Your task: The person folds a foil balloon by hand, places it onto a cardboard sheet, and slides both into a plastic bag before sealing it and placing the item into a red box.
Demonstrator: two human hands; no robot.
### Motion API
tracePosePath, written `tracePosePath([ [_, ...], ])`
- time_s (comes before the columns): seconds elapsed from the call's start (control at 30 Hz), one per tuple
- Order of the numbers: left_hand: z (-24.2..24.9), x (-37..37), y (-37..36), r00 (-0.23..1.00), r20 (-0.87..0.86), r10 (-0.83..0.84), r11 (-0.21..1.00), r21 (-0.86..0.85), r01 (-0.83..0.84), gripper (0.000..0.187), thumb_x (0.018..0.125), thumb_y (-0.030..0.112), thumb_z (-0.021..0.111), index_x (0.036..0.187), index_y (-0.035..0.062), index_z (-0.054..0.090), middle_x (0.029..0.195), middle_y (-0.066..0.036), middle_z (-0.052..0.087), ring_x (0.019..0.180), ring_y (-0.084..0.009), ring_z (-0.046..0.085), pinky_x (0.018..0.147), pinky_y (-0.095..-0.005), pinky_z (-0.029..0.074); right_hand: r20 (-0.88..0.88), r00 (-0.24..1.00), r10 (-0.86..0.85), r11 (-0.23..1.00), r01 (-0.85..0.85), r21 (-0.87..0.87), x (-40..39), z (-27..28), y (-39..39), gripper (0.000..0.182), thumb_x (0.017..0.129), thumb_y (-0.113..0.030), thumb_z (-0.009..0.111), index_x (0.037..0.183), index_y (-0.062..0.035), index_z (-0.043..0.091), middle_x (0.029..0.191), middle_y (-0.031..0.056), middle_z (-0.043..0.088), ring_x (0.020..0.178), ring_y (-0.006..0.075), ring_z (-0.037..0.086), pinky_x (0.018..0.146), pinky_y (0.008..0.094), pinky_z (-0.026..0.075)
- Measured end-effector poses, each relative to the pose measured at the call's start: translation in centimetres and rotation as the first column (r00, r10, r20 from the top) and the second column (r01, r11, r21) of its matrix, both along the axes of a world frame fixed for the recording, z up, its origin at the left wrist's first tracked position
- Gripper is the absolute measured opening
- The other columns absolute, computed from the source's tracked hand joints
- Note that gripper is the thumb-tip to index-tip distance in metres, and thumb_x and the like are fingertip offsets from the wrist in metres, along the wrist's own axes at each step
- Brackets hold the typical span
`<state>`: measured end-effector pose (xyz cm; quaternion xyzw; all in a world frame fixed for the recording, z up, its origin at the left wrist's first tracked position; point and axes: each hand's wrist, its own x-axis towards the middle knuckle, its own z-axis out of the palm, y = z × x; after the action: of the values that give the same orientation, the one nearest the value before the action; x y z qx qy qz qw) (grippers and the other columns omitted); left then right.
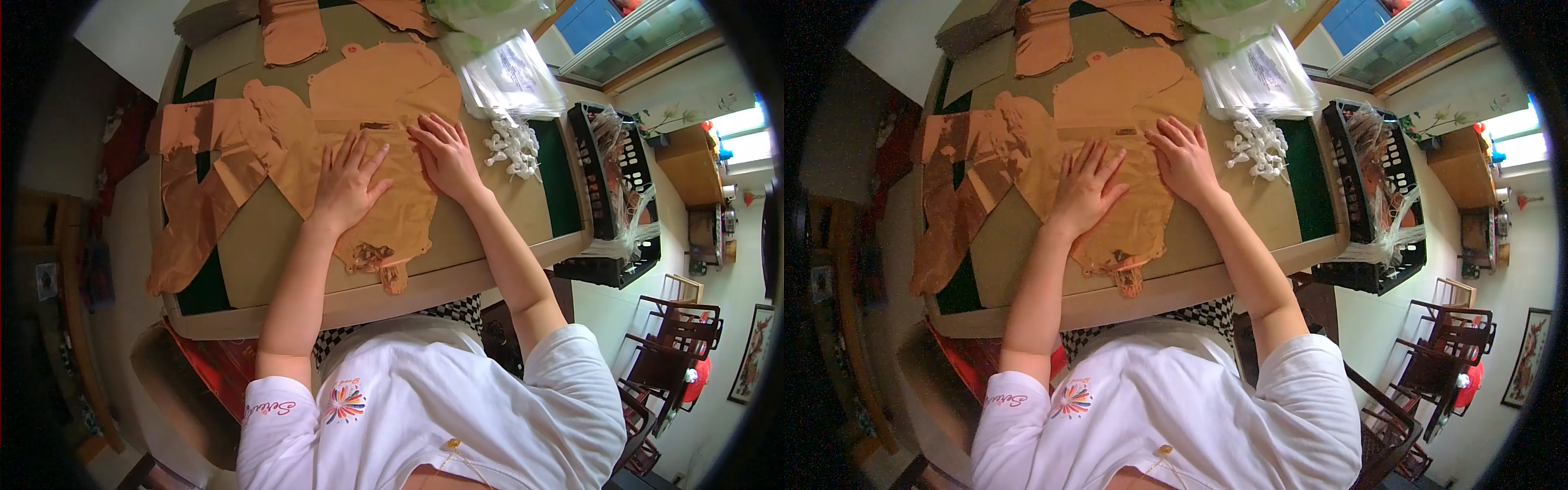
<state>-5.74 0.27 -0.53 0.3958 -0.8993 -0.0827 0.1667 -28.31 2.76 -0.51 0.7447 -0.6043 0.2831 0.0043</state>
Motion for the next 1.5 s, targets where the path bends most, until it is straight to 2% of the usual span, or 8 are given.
tracePosePath([
  [0.37,0.2,0.0,0.1,0.999,0.040,0.007,1.000,-0.016,-0.007,0.060,0.093,0.046,0.055,0.145,0.0241,0.037,0.150,-0.014,0.033,0.141,-0.0326,0.027,0.114,-0.0566,0.017,0.007,1.000,-0.005,1.000,0.005,0.003,-0.1,-0.2,-0.1,0.032,0.091,-0.016,0.058,0.123,-0.0158,0.062,0.135,0.0097,0.055,0.131,0.0286,0.044,0.110,0.0551,0.028],
  [0.47,0.6,-0.1,0.2,0.999,-0.006,0.039,0.999,0.027,-0.039,0.060,0.093,0.045,0.055,0.145,0.0214,0.038,0.150,-0.015,0.034,0.141,-0.0331,0.028,0.114,-0.0566,0.018,0.011,1.000,-0.004,1.000,0.004,0.002,-0.1,-0.2,-0.1,0.031,0.091,-0.016,0.058,0.122,-0.0158,0.063,0.134,0.0095,0.055,0.131,0.0283,0.044,0.111,0.0544,0.028],
  [0.57,2.4,-0.4,-0.7,0.994,-0.070,0.081,0.993,-0.076,-0.086,0.059,0.093,0.046,0.055,0.142,0.0165,0.042,0.149,-0.018,0.035,0.142,-0.0306,0.026,0.113,-0.0568,0.019,0.005,1.000,-0.006,1.000,0.006,0.004,-0.1,-0.1,-0.1,0.031,0.091,-0.017,0.058,0.121,-0.0158,0.063,0.134,0.0092,0.055,0.131,0.0281,0.044,0.111,0.0537,0.028],
  [0.9,0.0,-1.0,-3.0,0.995,0.103,0.008,1.000,-0.007,-0.007,0.059,0.095,0.051,0.047,0.147,0.0245,0.037,0.154,-0.009,0.029,0.144,-0.0281,0.022,0.116,-0.0549,0.016,-0.019,1.000,-0.008,1.000,0.008,0.027,-0.2,-0.2,0.0,0.032,0.093,-0.017,0.055,0.124,-0.0157,0.061,0.136,0.0096,0.054,0.131,0.0289,0.045,0.110,0.0528,0.028],
  [1.23,-0.1,-0.6,-3.1,0.999,0.039,-0.024,0.999,-0.037,0.026,0.059,0.094,0.047,0.053,0.147,0.0266,0.036,0.153,-0.011,0.032,0.142,-0.0330,0.026,0.112,-0.0591,0.019,-0.014,1.000,-0.005,0.999,0.006,0.048,-0.1,-0.1,-0.1,0.033,0.093,-0.017,0.055,0.126,-0.0144,0.060,0.138,0.0101,0.051,0.132,0.0293,0.044,0.111,0.0535,0.027],
  [1.33,0.2,-0.6,-3.0,0.997,0.082,-0.014,0.999,-0.029,0.016,0.059,0.094,0.050,0.050,0.146,0.0258,0.038,0.153,-0.009,0.031,0.144,-0.0301,0.023,0.115,-0.0566,0.016,0.108,0.994,-0.010,0.998,0.016,-0.054,-0.3,-0.4,-0.5,0.037,0.088,-0.020,0.062,0.125,-0.0143,0.058,0.129,0.0124,0.055,0.124,0.0320,0.048,0.107,0.0523,0.034],
  [1.43,0.4,-0.7,-2.9,0.997,0.081,-0.004,1.000,-0.003,0.004,0.059,0.093,0.051,0.050,0.145,0.0253,0.040,0.154,-0.009,0.031,0.144,-0.0285,0.022,0.116,-0.0551,0.015,0.089,0.969,-0.230,0.973,0.232,-0.010,-0.5,1.1,-1.0,0.032,0.086,-0.021,0.064,0.115,-0.0102,0.059,0.115,0.0150,0.056,0.108,0.0359,0.053,0.093,0.0487,0.044],
  [1.5,0.2,-0.6,-2.8,0.998,0.054,-0.012,1.000,-0.004,0.012,0.059,0.093,0.050,0.051,0.145,0.0252,0.040,0.153,-0.009,0.031,0.144,-0.0298,0.023,0.115,-0.0565,0.016,0.036,0.963,-0.265,0.963,0.263,0.049,-1.0,1.0,-1.6,0.027,0.084,-0.022,0.065,0.106,-0.0082,0.058,0.109,0.0152,0.056,0.101,0.0360,0.052,0.083,0.0472,0.046],
])
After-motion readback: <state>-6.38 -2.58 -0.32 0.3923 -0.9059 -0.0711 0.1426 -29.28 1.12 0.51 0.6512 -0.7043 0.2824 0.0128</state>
